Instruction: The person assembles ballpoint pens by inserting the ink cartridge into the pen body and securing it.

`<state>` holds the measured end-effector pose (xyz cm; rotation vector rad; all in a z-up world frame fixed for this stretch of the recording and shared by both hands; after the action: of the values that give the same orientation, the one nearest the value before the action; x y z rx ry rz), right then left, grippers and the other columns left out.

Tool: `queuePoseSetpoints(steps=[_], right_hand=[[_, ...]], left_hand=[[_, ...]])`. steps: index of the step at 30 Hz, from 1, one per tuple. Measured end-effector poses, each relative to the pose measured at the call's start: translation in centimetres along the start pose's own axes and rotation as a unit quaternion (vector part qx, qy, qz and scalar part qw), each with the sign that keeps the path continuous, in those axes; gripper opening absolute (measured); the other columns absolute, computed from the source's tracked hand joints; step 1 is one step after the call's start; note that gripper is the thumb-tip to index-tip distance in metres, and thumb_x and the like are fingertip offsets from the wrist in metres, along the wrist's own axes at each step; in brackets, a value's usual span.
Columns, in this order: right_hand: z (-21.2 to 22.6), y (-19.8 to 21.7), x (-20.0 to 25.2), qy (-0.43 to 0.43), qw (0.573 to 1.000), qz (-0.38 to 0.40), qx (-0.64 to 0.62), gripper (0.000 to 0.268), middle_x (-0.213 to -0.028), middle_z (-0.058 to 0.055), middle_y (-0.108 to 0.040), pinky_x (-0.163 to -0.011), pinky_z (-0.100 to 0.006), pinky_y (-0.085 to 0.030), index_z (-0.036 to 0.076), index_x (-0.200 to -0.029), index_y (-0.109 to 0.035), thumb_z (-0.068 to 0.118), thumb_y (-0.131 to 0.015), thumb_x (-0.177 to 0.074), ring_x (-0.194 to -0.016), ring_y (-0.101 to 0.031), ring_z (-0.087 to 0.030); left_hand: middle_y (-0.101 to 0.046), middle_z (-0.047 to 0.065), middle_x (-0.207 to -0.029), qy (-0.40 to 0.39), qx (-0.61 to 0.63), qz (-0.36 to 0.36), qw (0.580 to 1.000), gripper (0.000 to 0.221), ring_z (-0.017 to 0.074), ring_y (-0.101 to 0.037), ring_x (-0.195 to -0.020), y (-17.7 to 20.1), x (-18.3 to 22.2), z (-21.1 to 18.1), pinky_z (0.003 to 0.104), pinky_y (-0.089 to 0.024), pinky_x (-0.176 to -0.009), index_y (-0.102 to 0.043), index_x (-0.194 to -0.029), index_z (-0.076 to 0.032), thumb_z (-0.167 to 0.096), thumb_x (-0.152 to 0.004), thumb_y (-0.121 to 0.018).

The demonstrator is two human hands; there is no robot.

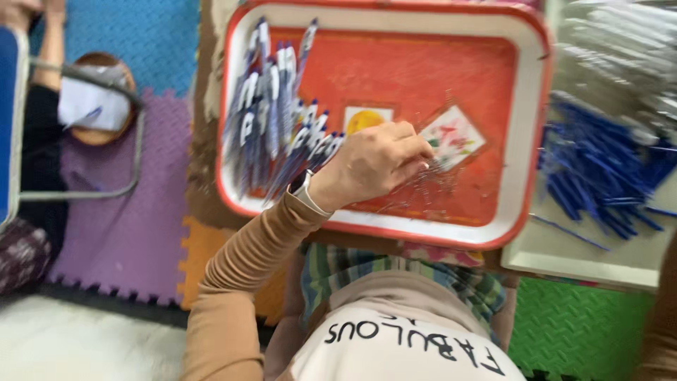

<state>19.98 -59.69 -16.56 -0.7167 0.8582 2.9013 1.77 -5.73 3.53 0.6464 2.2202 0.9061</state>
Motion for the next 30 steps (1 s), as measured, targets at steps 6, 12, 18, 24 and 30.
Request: queuePoseSetpoints(steps=[6,12,18,24,30], right_hand=[[19.3,-4.9,2.7,0.032,0.998,-0.009,0.045,0.057,-0.126,-0.020,-0.065,-0.106,-0.046,-0.046,-0.011,-0.141,-0.068,0.032,-0.030,-0.139,-0.112,-0.060,-0.031],[43.6,-8.9,1.2,0.073,0.991,-0.046,0.103,0.093,-0.112,-0.024,-0.068,-0.088,-0.042,-0.049,-0.022,-0.139,-0.073,0.046,-0.010,-0.138,-0.092,-0.061,-0.031],[47.6,-15.9,-0.1,-0.019,0.991,-0.035,-0.130,0.073,-0.097,-0.022,-0.068,-0.066,-0.029,-0.058,-0.011,-0.103,-0.071,0.046,-0.030,-0.124,-0.076,-0.068,-0.025],[44.2,-18.2,-0.6,-0.101,0.953,-0.025,-0.286,0.011,-0.107,-0.019,-0.071,-0.087,-0.029,-0.066,-0.005,-0.118,-0.062,-0.008,-0.071,-0.112,-0.094,-0.076,-0.024],[43.5,-17.8,-0.2,-0.074,0.925,-0.104,-0.359,0.010,-0.107,-0.016,-0.071,-0.093,-0.033,-0.068,0.000,-0.114,-0.063,-0.002,-0.072,-0.109,-0.100,-0.076,-0.023]], left_hand=[[-0.067,0.006,-0.083,0.076,-0.230,-0.096,0.966,0.010,0.0178,-0.061,-0.071,8.0,0.9,4.0,0.023,-0.059,-0.054,-0.076,-0.091,-0.012,-0.005,-0.095,-0.083],[-0.055,0.014,-0.112,0.346,-0.371,-0.101,0.856,0.044,0.0367,-0.062,-0.105,10.7,1.0,17.1,0.051,-0.062,-0.068,-0.066,-0.100,-0.009,-0.045,-0.088,-0.089],[-0.058,0.017,-0.116,0.348,-0.320,-0.111,0.874,0.030,0.0333,-0.063,-0.099,9.9,-0.4,18.0,0.042,-0.065,-0.065,-0.068,-0.081,-0.007,-0.029,-0.088,-0.088],[-0.072,-0.001,-0.091,0.200,0.143,-0.127,0.961,0.033,0.0093,-0.063,-0.076,9.9,-4.6,7.1,0.025,-0.055,-0.063,-0.069,-0.110,-0.012,-0.043,-0.102,-0.063],[-0.080,0.008,-0.104,0.213,0.501,-0.073,0.835,0.032,0.0167,-0.077,-0.091,3.9,-4.7,4.6,0.030,-0.062,-0.077,-0.064,-0.122,-0.010,-0.038,-0.107,-0.060]])
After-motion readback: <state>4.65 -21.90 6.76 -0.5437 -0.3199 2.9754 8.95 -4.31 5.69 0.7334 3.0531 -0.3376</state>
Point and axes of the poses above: each hand's wrist, its own x-axis away from the middle knuckle, its own y-axis out of the back of the hand, z = x × y, the point moved 9 cm from there along -x, towards the middle knuckle
